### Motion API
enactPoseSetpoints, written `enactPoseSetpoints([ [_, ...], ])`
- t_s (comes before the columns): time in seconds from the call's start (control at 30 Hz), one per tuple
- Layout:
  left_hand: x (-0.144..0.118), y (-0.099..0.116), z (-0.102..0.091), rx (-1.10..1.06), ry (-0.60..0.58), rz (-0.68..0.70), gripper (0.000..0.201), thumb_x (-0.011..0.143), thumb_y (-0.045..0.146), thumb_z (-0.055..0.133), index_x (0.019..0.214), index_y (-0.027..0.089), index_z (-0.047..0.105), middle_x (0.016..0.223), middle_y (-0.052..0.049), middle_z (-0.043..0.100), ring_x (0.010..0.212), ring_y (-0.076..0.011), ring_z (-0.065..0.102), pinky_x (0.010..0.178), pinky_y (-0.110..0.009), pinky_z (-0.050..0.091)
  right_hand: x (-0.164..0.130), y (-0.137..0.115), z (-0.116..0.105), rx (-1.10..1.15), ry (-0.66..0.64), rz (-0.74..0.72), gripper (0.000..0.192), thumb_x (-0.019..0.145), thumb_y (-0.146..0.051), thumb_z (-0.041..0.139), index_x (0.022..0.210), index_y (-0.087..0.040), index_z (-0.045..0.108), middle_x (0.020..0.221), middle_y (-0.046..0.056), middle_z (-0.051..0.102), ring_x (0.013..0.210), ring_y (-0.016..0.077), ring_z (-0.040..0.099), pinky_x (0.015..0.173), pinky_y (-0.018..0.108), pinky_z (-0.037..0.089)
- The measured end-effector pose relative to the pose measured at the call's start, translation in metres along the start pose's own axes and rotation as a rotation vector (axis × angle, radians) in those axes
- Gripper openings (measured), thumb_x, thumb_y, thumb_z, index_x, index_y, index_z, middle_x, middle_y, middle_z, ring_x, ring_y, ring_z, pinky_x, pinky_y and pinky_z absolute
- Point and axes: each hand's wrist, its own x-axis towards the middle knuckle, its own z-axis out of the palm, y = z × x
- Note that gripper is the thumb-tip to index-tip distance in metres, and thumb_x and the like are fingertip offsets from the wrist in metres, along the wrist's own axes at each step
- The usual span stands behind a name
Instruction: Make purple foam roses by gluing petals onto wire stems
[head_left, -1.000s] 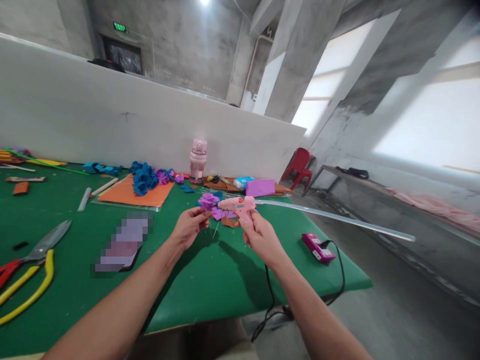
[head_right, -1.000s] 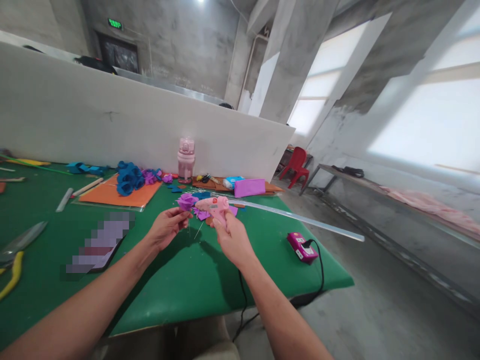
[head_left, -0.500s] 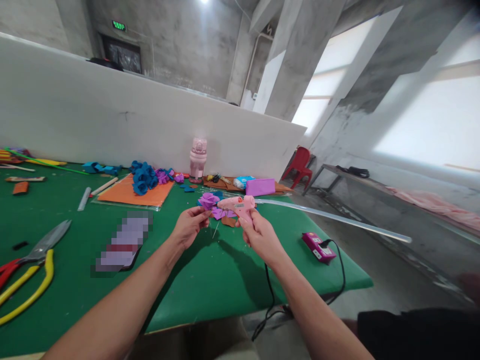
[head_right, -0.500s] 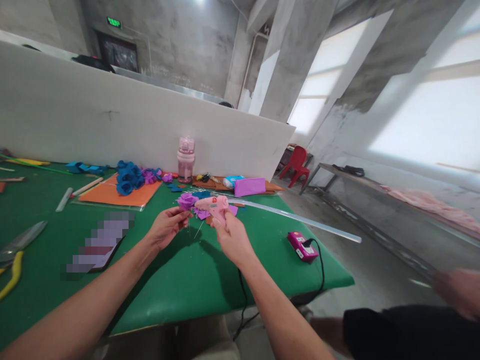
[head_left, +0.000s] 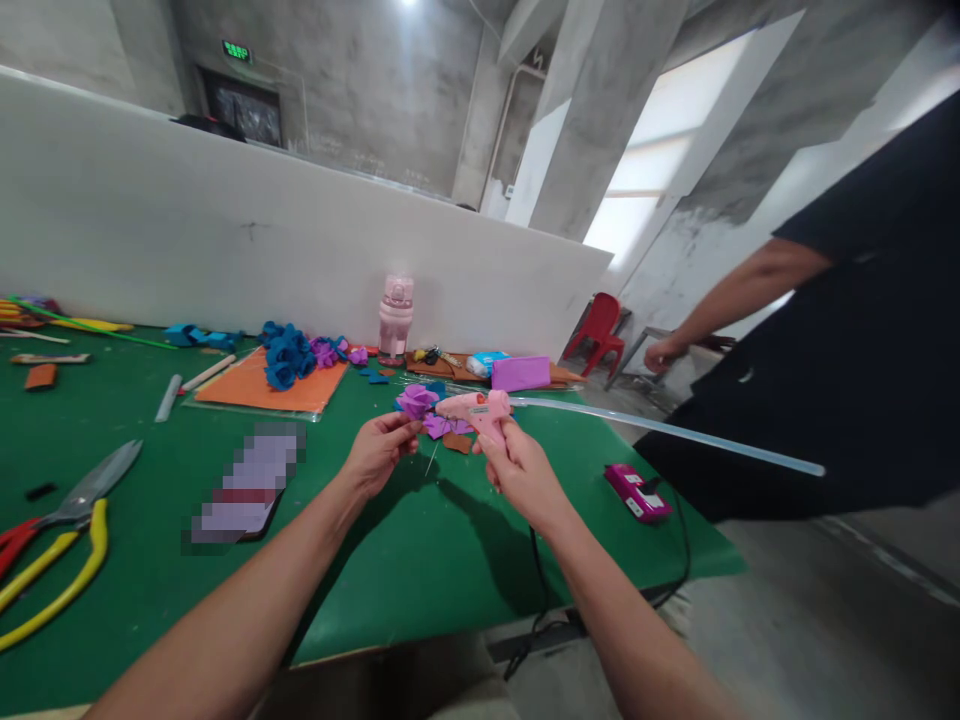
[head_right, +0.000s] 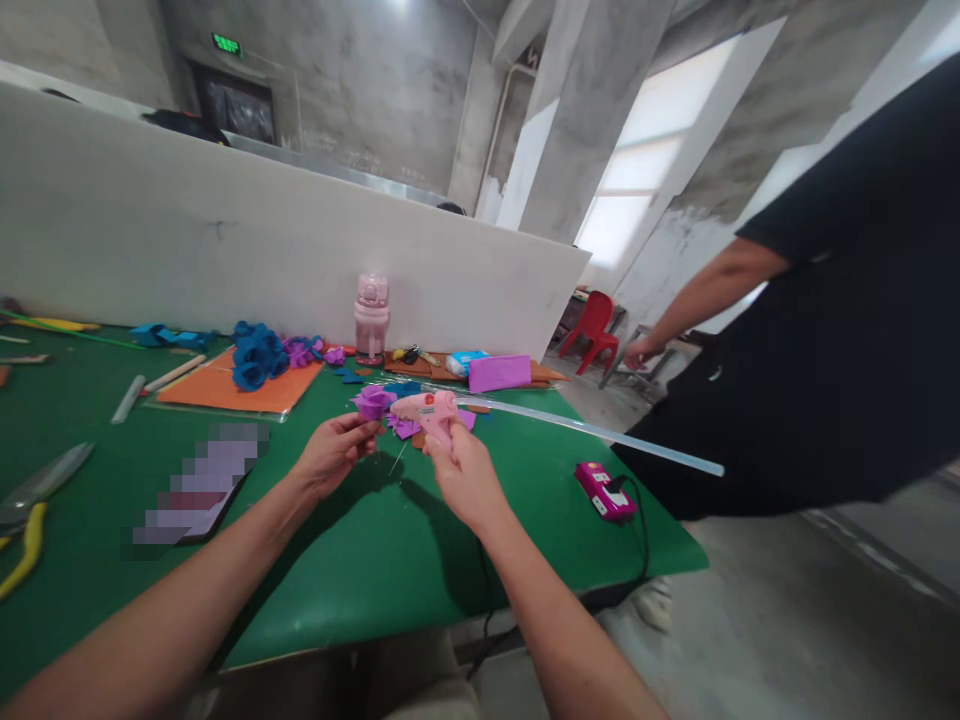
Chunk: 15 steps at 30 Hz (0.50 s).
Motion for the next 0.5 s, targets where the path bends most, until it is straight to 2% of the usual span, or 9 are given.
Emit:
enactPoseSetpoints([
  [0.1,0.0005,-0.0007,-0.0003,-0.01,0.0,0.001,0.029,0.052,0.03,0.08,0.069,0.012,0.065,0.066,-0.001,0.064,0.05,-0.0056,0.049,0.052,-0.021,0.039,-0.0006,0.0005,0.0,0.011,0.01,0.005,0.017,0.084,-0.033,0.041,0.082,-0.019,0.048,0.068,0.002,0.058,0.046,0.0104,0.045,0.043,0.022,0.035],
  [0.27,0.0014,-0.0023,-0.0015,-0.017,-0.012,0.009,0.027,0.054,0.028,0.079,0.068,0.012,0.064,0.065,-0.001,0.063,0.049,-0.0055,0.048,0.051,-0.02,0.038,-0.0016,-0.0011,-0.0005,0.006,-0.016,0.028,0.017,0.084,-0.033,0.04,0.081,-0.019,0.049,0.054,-0.002,0.049,0.043,0.0112,0.043,0.044,0.023,0.035],
  [0.5,0.0,-0.0007,-0.0001,-0.032,-0.004,-0.008,0.026,0.055,0.027,0.079,0.069,0.012,0.065,0.066,-0.002,0.064,0.049,-0.0053,0.049,0.049,-0.02,0.037,-0.008,-0.0012,-0.004,0.128,-0.002,0.067,0.019,0.086,-0.036,0.04,0.081,-0.019,0.048,0.051,-0.005,0.045,0.039,0.0096,0.041,0.041,0.021,0.035],
])
